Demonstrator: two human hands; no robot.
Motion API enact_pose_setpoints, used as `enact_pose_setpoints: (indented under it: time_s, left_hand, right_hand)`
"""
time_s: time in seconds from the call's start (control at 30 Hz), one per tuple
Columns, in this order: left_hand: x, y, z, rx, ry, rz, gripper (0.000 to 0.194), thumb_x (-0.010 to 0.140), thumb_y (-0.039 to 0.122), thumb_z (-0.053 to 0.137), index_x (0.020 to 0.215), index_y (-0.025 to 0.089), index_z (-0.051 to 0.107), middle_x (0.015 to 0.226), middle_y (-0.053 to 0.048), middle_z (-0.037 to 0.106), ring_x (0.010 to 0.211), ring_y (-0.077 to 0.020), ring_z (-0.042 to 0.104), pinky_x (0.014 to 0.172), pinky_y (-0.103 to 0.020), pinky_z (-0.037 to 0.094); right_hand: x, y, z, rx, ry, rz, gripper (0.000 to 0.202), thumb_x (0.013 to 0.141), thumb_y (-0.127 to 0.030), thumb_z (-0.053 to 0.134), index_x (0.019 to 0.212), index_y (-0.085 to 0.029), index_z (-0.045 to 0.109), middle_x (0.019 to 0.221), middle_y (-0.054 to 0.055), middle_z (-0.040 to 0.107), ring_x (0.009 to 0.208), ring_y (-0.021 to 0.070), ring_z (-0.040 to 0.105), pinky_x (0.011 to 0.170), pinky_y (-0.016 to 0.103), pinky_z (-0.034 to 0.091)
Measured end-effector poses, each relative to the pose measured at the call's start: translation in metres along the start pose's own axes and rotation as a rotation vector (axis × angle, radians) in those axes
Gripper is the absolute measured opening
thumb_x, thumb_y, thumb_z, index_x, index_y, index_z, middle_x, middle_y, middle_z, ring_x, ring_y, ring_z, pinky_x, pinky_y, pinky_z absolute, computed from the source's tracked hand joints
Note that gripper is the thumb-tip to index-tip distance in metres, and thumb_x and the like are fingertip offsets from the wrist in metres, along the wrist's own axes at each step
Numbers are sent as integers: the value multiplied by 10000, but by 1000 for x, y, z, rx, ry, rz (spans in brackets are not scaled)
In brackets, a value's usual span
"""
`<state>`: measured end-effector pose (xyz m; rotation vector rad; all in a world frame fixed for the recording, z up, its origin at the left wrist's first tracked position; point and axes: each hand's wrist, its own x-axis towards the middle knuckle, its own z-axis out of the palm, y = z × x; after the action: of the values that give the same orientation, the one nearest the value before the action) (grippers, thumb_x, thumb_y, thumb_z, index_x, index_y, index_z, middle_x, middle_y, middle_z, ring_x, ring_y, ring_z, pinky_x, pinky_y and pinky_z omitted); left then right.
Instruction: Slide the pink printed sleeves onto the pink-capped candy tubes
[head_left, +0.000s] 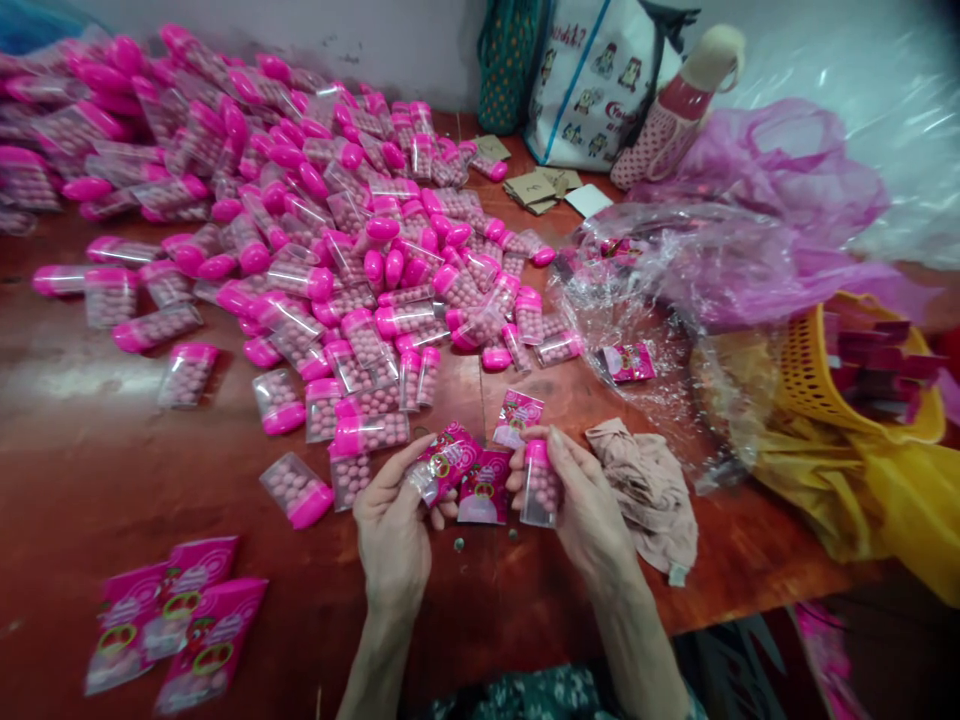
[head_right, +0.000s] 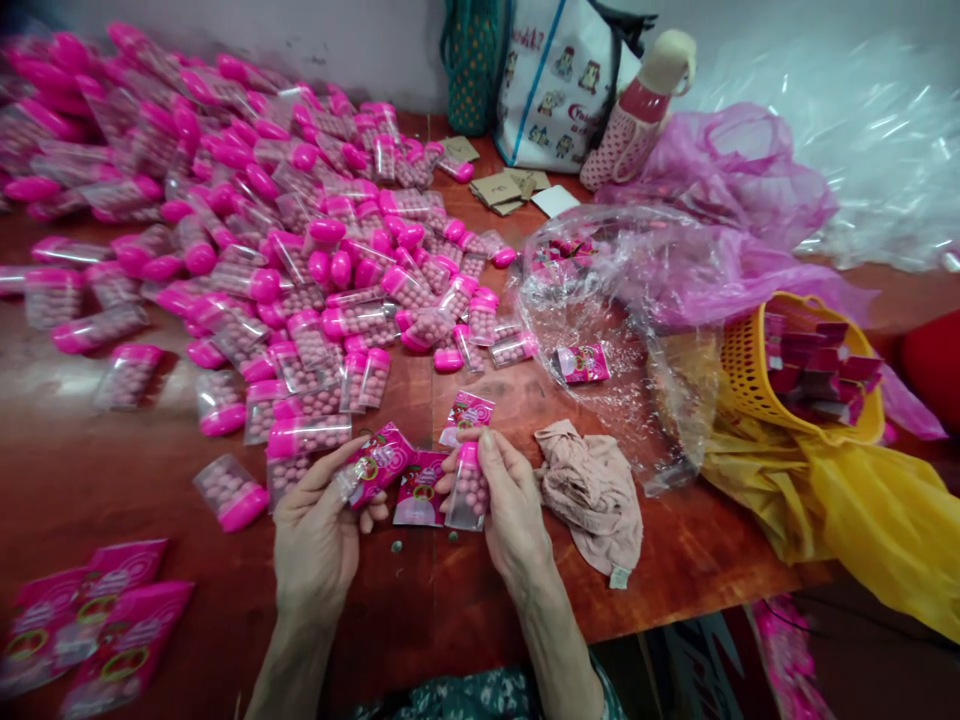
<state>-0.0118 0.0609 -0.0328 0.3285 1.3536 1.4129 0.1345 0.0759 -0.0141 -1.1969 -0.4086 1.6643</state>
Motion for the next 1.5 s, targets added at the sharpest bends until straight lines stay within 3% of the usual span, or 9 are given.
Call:
enact_pose_setpoints:
  time_s: [0.27, 0.43, 0.5, 0.63, 0.77, 0.93, 1.2, 1.33, 1.5]
  left_hand:
    - [0, 4, 2, -88, -36, -111, 241, 607, 176, 698, 845, 138, 687, 529, -8, 642, 357, -109, 534, 307, -169, 363]
    - [5, 6, -3, -237, -106, -376, 148, 625, 175, 668, 765, 148, 632, 440, 25, 534, 315, -64, 439, 263, -105, 253]
    - [5, 6, -4, -272, -113, -421, 145, 631, 175, 671, 766, 152, 622, 448, 35, 522, 299, -43, 400, 252, -92, 217]
    - [0, 5, -1, -203, -105, -334, 193, 593, 224, 729, 746, 165, 627, 454, 9, 583, 288, -83, 460, 239, -122, 271]
    - [-7, 3, 2, -170, -53, -155, 113, 571, 183, 733, 643, 174, 646, 410, 20, 588, 280, -113, 496, 245, -160, 345]
    - [-11, -3, 0, -106, -23, 48, 74, 602, 127, 705, 637, 191, 697, 503, 21, 655, 316, -122, 545, 282, -187, 421]
    - [-14, -11, -2, -78, -76, 110, 87, 634, 137, 699, 679, 210, 721, 517, 22, 671, 345, -137, 576, 303, -194, 451]
    - [-13, -14, -2, -71, -31, 156, 97, 649, 135, 689, 703, 208, 721, 561, 24, 685, 362, -133, 580, 308, -199, 466]
    - [-13, -13, -4, -47, -15, 120, 105, 660, 118, 676, 717, 196, 718, 569, 28, 680, 361, -112, 564, 316, -186, 467]
  right_hand:
    - [-2, -3, 6, 67, 43, -14, 251, 749, -390, 679, 827, -156, 628, 646, 6, 661, 510, 105, 604, 369, 147, 419]
    - [-1, -10, 3, 80, 163, -46, 296, 722, -428, 694, 830, -155, 655, 639, 0, 648, 453, 49, 494, 352, 114, 347]
    - [-2, -15, 5, 110, 197, -86, 281, 726, -431, 690, 816, -167, 652, 596, -28, 603, 433, 36, 445, 356, 111, 331]
    - [-4, -23, 18, 89, 218, -209, 262, 726, -438, 687, 801, -196, 619, 563, -61, 515, 422, 42, 397, 366, 139, 328]
    - [-8, -24, 36, 47, 214, -289, 196, 759, -383, 669, 789, -206, 592, 624, -47, 551, 424, 47, 400, 374, 164, 337]
    - [-6, -15, 48, 63, 282, -356, 176, 777, -368, 652, 782, -215, 565, 639, -52, 562, 425, 49, 407, 402, 176, 365]
    - [0, 4, 48, -52, 371, -519, 214, 740, -359, 689, 850, -211, 581, 747, -22, 601, 595, 107, 565, 585, 246, 484]
    - [0, 9, 46, -105, 366, -542, 209, 733, -345, 698, 832, -196, 590, 712, -30, 596, 569, 98, 552, 524, 210, 448]
    - [-1, 5, 41, -336, 320, -554, 146, 746, -303, 688, 801, -193, 608, 641, -45, 569, 532, 93, 526, 507, 200, 443]
